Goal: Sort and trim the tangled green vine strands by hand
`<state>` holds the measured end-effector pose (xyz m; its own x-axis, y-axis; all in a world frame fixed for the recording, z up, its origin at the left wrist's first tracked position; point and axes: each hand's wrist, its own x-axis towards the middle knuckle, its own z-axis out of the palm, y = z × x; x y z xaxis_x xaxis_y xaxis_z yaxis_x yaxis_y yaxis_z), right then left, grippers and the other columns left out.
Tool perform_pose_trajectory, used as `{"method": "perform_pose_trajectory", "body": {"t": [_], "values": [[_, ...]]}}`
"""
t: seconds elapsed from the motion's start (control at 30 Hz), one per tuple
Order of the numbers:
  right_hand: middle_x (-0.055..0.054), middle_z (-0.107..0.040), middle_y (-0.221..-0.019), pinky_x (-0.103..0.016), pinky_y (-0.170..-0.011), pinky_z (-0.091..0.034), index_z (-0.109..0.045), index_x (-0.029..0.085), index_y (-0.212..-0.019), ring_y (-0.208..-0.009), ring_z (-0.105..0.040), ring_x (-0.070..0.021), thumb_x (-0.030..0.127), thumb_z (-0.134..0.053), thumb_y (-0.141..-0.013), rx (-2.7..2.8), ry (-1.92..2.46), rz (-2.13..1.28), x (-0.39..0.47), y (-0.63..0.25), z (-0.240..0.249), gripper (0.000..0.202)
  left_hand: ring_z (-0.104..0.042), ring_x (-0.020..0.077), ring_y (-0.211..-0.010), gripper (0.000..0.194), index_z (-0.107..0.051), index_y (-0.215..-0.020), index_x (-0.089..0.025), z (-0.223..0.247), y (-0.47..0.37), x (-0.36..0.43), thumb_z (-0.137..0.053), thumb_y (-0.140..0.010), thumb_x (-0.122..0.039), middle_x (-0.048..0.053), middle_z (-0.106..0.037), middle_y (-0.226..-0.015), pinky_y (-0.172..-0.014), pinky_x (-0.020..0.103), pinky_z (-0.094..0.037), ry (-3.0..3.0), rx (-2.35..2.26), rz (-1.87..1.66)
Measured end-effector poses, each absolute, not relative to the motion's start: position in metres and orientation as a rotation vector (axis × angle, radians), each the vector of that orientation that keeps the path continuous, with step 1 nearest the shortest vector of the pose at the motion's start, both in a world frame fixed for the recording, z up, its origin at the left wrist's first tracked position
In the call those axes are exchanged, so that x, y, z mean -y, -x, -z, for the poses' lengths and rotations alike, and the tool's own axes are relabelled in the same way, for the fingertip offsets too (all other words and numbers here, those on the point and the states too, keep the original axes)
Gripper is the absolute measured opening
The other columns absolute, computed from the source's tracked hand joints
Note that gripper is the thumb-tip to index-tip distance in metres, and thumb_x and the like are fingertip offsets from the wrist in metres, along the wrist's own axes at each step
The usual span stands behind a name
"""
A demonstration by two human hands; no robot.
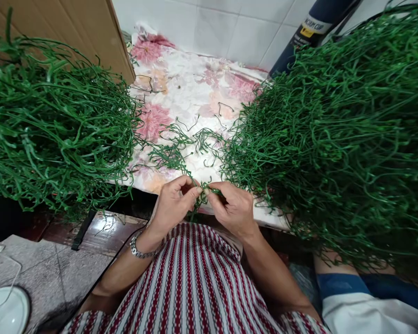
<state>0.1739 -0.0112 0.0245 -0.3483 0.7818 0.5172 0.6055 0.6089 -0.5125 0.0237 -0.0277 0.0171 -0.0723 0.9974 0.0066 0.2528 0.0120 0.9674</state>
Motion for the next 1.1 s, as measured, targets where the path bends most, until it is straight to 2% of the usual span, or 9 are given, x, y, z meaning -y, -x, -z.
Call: {"method": "perform_pose_trajectory", "body": {"t": [0.1,0.23,0.43,0.57,0.8,1.0,1.1], "values": [[-0.001,-0.065,-0.065,-0.020,-0.051,-0.040,-0.061,0.017,-0.084,-0.052,-0.055,-0.0090,0.023,-0.054,-0.084,2.079,1.125,-0.429,0.013,-0.173,-0.020,0.010,-0.051,0.0109,-0.065,0.012,-0.056,-0.068,-0.016,-0.013,-0.025,0.029,-0.059,-0.077,-0.024,-0.001,-0.056,-0.068,-0.061,0.021,-0.040,-1.231,-1.367,-1.271],[-0.001,-0.065,-0.066,-0.020,-0.053,-0.040,-0.062,0.016,-0.085,-0.054,-0.056,-0.0093,0.026,-0.053,-0.085,2.179,1.130,-0.546,0.009,-0.176,-0.022,0.014,-0.050,0.0123,-0.072,0.011,-0.055,-0.064,-0.017,-0.018,-0.024,0.031,-0.058,-0.075,-0.018,0.000,-0.053,-0.070,-0.066,0.022,-0.039,-1.393,-1.472,-1.414],[-0.004,-0.070,-0.089,-0.021,-0.065,-0.046,-0.062,0.018,-0.103,-0.071,-0.063,-0.0111,0.028,-0.057,-0.083,2.210,1.023,-0.672,-0.003,-0.180,-0.026,0.022,-0.053,0.0144,-0.071,0.013,-0.057,-0.061,-0.018,-0.016,-0.015,0.028,-0.060,-0.073,-0.021,0.001,-0.059,-0.067,-0.070,0.025,-0.040,-1.403,-1.373,-1.233],[-0.001,-0.068,-0.076,-0.019,-0.061,-0.044,-0.063,0.017,-0.088,-0.064,-0.061,-0.0091,0.027,-0.057,-0.083,2.160,0.919,-0.762,-0.006,-0.178,-0.020,0.012,-0.052,0.0135,-0.066,0.014,-0.056,-0.059,-0.017,-0.016,-0.014,0.028,-0.061,-0.072,-0.021,0.000,-0.060,-0.066,-0.067,0.025,-0.039,-1.305,-1.334,-1.198],[0.003,-0.057,-0.060,-0.020,-0.052,-0.035,-0.059,0.017,-0.078,-0.050,-0.047,-0.0072,0.029,-0.056,-0.083,2.223,0.926,-0.670,-0.008,-0.180,-0.022,0.014,-0.048,0.0135,-0.067,0.018,-0.049,-0.060,-0.018,-0.024,-0.009,0.028,-0.056,-0.076,-0.019,-0.001,-0.054,-0.064,-0.068,0.026,-0.036,-1.563,-1.374,-1.147],[-0.004,-0.057,-0.079,-0.025,-0.063,-0.039,-0.055,0.017,-0.085,-0.073,-0.052,-0.0140,0.026,-0.045,-0.088,2.542,0.845,-0.441,-0.016,-0.186,-0.033,0.014,-0.045,0.0128,-0.066,0.014,-0.046,-0.064,-0.018,-0.023,-0.003,0.025,-0.051,-0.077,-0.017,-0.001,-0.049,-0.067,-0.064,0.025,-0.035,-1.611,-1.298,-1.055],[-0.006,-0.056,-0.085,-0.026,-0.068,-0.042,-0.053,0.017,-0.087,-0.079,-0.052,-0.0153,0.023,-0.043,-0.089,2.477,0.816,-0.545,-0.015,-0.183,-0.031,0.012,-0.043,0.0114,-0.062,0.015,-0.046,-0.062,-0.018,-0.023,-0.004,0.025,-0.051,-0.076,-0.016,-0.002,-0.047,-0.063,-0.061,0.023,-0.034,-1.545,-1.259,-1.014]]}}
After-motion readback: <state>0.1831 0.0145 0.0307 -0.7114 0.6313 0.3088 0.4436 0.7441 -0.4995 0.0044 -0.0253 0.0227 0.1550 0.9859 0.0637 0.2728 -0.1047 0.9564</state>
